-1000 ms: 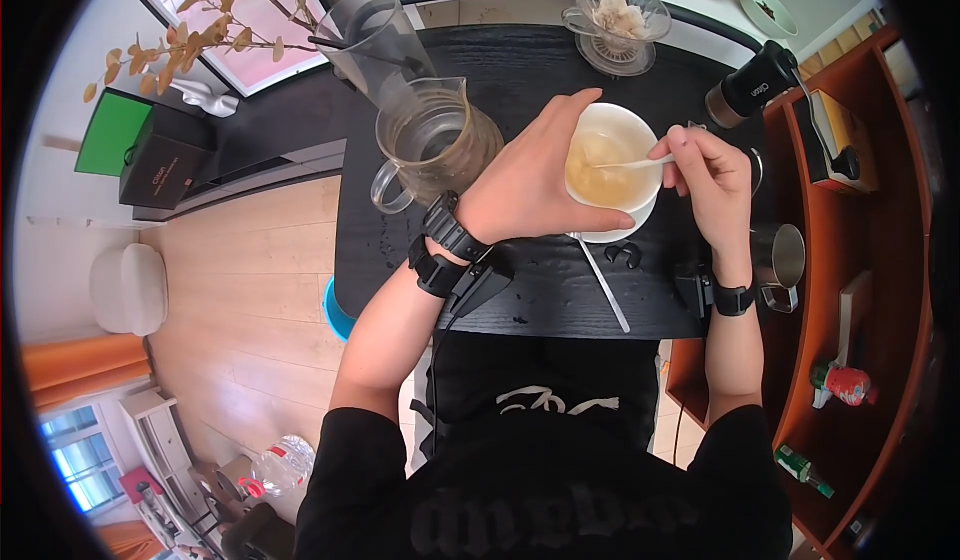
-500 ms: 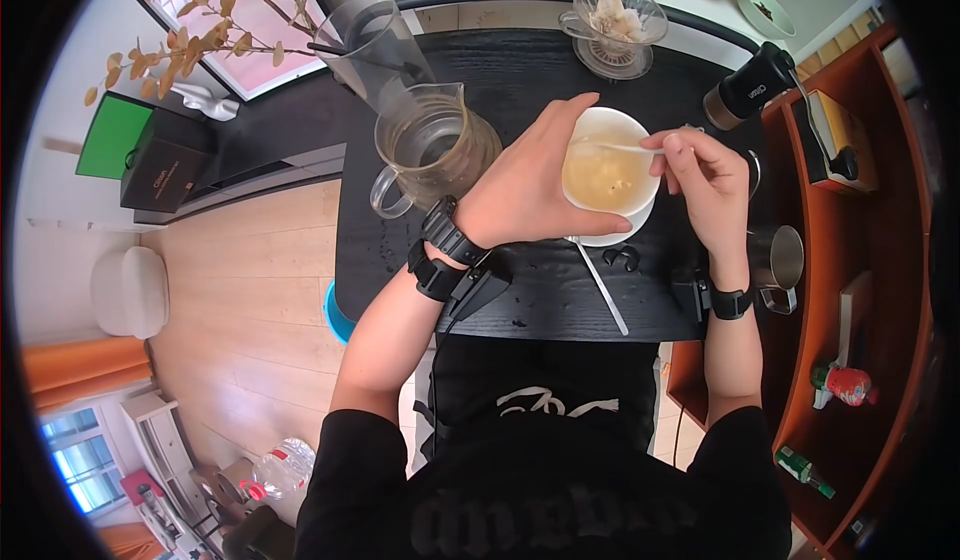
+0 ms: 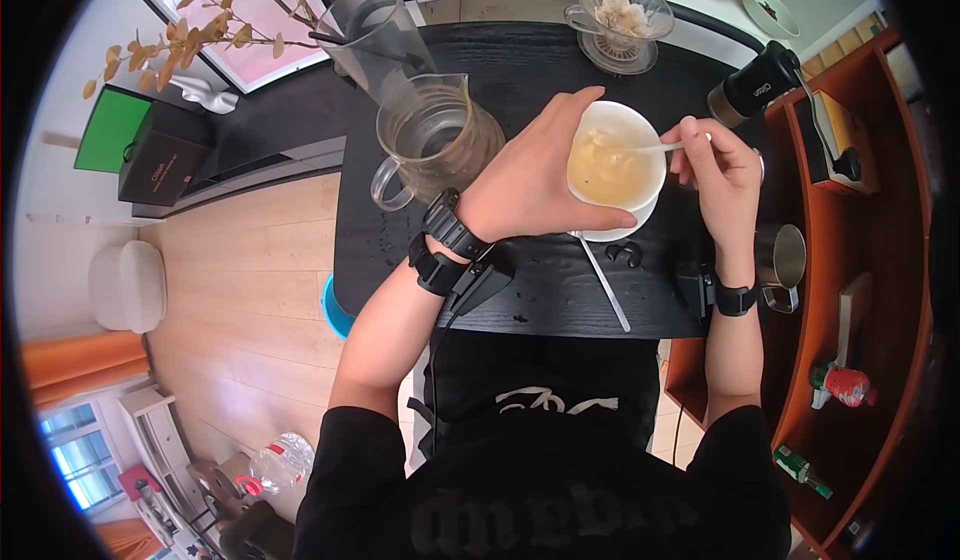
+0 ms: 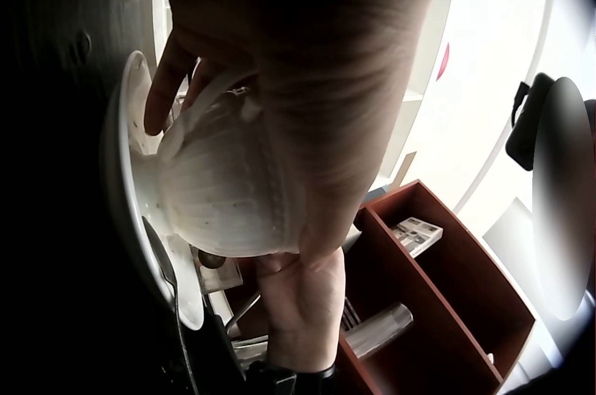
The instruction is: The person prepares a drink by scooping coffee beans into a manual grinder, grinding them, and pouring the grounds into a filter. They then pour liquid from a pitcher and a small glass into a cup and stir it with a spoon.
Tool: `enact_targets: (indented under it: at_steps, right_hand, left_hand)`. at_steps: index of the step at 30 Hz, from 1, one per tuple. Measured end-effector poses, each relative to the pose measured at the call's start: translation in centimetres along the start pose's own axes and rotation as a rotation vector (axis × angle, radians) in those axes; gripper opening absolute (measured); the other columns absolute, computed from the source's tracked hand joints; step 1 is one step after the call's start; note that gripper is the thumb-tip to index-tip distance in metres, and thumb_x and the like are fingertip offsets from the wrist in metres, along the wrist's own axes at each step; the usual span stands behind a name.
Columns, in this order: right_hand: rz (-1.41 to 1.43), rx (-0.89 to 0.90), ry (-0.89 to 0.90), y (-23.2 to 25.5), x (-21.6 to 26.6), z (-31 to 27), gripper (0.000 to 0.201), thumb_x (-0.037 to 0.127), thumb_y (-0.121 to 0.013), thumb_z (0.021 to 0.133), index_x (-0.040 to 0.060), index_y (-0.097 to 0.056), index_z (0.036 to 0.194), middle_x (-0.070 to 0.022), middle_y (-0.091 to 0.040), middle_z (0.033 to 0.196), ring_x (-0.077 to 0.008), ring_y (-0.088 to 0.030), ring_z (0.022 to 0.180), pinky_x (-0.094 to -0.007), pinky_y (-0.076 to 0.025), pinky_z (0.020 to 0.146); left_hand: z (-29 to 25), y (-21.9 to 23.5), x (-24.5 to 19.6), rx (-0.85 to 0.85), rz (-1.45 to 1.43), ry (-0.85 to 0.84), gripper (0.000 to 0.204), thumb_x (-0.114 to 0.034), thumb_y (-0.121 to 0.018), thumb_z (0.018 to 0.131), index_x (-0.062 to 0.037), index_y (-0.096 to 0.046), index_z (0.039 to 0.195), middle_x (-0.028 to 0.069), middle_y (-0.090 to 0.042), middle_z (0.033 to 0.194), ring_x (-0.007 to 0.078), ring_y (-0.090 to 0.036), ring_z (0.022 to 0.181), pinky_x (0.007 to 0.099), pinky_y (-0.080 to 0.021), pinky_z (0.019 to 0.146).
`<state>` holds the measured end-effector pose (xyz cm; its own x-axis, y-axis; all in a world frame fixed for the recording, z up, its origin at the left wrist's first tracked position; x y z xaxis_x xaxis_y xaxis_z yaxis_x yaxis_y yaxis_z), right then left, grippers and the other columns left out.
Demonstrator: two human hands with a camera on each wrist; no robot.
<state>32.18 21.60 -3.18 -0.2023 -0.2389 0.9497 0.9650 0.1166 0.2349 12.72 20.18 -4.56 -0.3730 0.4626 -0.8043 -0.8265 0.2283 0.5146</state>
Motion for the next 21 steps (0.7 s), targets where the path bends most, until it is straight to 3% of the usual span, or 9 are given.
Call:
enact_targets:
  at_steps: [7,12,18,21]
  right_hand:
    - [0.097,-0.013,-0.031,0.4,-0.4,0.3,0.027,0.025,-0.061,0.103,0.0031,-0.074,0.096,0.0037,-0.062,0.074,-0.0016,-0.053,0.066,-0.0174,-0.038,0.055]
    - [0.038,-0.058,0.060,2.7,2.5,-2.4,0.022,0.019,-0.060,0.103,0.0028,-0.074,0.107,0.0010,-0.067,0.080,-0.0028,-0.056,0.068,-0.0167,-0.039,0.056]
    - [0.027,-0.088,-0.137,3.1,1.1,-7.8,0.020,0.012,-0.063,0.100,0.0022,-0.072,0.114,-0.0017,-0.072,0.088,-0.0021,-0.057,0.070,-0.0166,-0.042,0.059]
    - [-0.022,-0.142,-0.174,2.8,0.6,-9.4,0.020,0.011,-0.063,0.099,0.0019,-0.072,0.115,-0.0014,-0.072,0.087,-0.0021,-0.057,0.068,-0.0164,-0.042,0.059]
  left_hand:
    - [0.0,0.1,-0.3,0.000,-0.018,-0.012,0.114,-0.041,-0.094,0.063,0.0007,-0.033,0.149,0.0209,-0.049,0.139,0.0346,-0.052,0.130,0.0424,-0.044,0.108]
    - [0.0,0.3,-0.5,-0.049,0.030,-0.093,0.110,-0.043,-0.091,0.065,0.0059,-0.035,0.145,0.0254,-0.051,0.132,0.0391,-0.055,0.124,0.0417,-0.047,0.103]
    - [-0.2,0.3,-0.6,-0.044,-0.010,-0.091,0.109,-0.044,-0.091,0.065,0.0060,-0.036,0.145,0.0257,-0.050,0.134,0.0388,-0.054,0.126,0.0408,-0.046,0.104]
    - [-0.1,0.2,-0.4,-0.013,-0.026,-0.043,0.110,-0.040,-0.092,0.066,0.0043,-0.033,0.148,0.0238,-0.048,0.140,0.0339,-0.051,0.131,0.0396,-0.043,0.109]
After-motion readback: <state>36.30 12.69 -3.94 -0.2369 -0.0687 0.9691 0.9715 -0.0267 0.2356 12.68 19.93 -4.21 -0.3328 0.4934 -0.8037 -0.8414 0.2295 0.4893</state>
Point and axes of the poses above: each hand's wrist, its own z-axis towards the middle knuckle, its own y-axis out of the back of the hand, x = y × z, the point moved 7 cm from there along z, towards the middle knuckle
